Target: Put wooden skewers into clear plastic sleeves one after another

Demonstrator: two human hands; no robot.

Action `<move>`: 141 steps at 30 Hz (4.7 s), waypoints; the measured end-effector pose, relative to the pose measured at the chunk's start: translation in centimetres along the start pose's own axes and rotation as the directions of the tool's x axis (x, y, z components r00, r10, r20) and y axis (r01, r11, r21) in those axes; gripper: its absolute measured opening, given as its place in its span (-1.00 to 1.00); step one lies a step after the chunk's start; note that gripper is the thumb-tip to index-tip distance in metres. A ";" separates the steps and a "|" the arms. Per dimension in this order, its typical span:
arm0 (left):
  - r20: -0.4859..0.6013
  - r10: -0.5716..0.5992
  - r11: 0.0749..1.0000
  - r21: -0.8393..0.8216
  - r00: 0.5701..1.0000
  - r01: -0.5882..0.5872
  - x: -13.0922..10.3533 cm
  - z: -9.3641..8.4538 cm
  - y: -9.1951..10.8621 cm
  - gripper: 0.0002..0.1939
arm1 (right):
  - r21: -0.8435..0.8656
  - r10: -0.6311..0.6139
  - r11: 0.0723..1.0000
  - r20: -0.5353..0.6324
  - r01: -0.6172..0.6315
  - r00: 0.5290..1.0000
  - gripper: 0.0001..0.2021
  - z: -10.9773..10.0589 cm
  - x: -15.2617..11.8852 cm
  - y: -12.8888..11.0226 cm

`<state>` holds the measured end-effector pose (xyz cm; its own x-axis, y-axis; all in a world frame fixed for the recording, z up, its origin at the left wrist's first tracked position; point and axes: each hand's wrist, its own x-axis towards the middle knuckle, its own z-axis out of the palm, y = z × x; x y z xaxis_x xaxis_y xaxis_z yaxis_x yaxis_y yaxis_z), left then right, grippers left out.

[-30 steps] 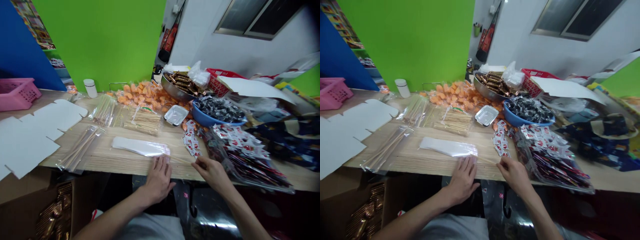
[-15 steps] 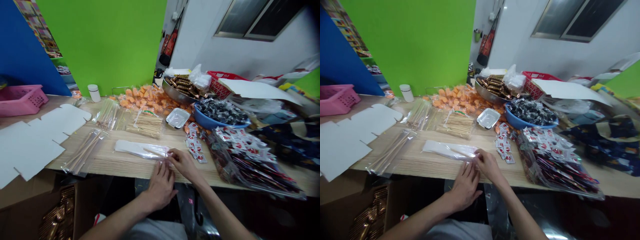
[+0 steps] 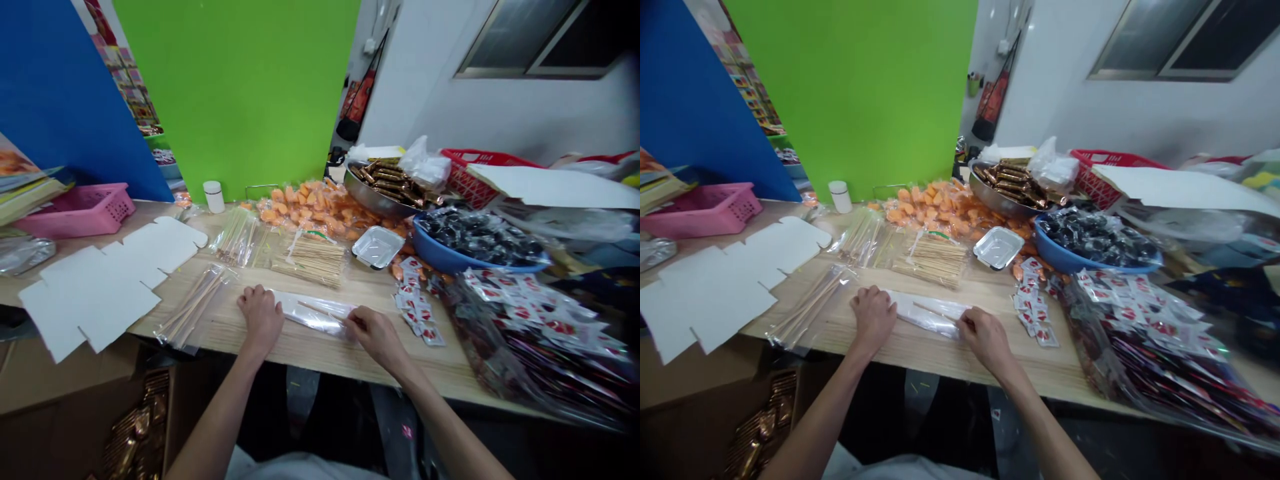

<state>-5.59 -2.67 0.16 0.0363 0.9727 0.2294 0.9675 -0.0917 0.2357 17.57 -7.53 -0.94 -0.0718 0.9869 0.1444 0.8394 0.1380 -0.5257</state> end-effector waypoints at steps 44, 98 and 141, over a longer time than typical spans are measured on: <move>0.333 0.489 0.482 -0.873 0.806 0.067 -3.8 -4.3 4.5 -0.66 | 0.724 0.115 0.681 0.040 -0.108 0.993 -0.68 -4.2 -1.7 -4.4; 0.506 0.418 0.463 -0.833 0.754 0.302 -6.8 -3.0 3.7 -0.75 | -0.005 0.412 0.911 -0.032 -0.412 0.911 -0.92 7.4 -19.5 3.5; 0.482 0.421 0.088 -0.865 0.769 0.494 -5.4 -1.6 1.6 -0.81 | 0.834 0.233 0.543 -0.035 -0.100 0.972 -0.85 2.9 -5.1 -6.8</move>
<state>-4.66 -8.43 0.83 0.5558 0.8118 -0.1793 -0.1132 0.2876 0.9510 10.66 -13.26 -0.52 0.1449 0.9883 0.0474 0.0140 0.0458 -0.9989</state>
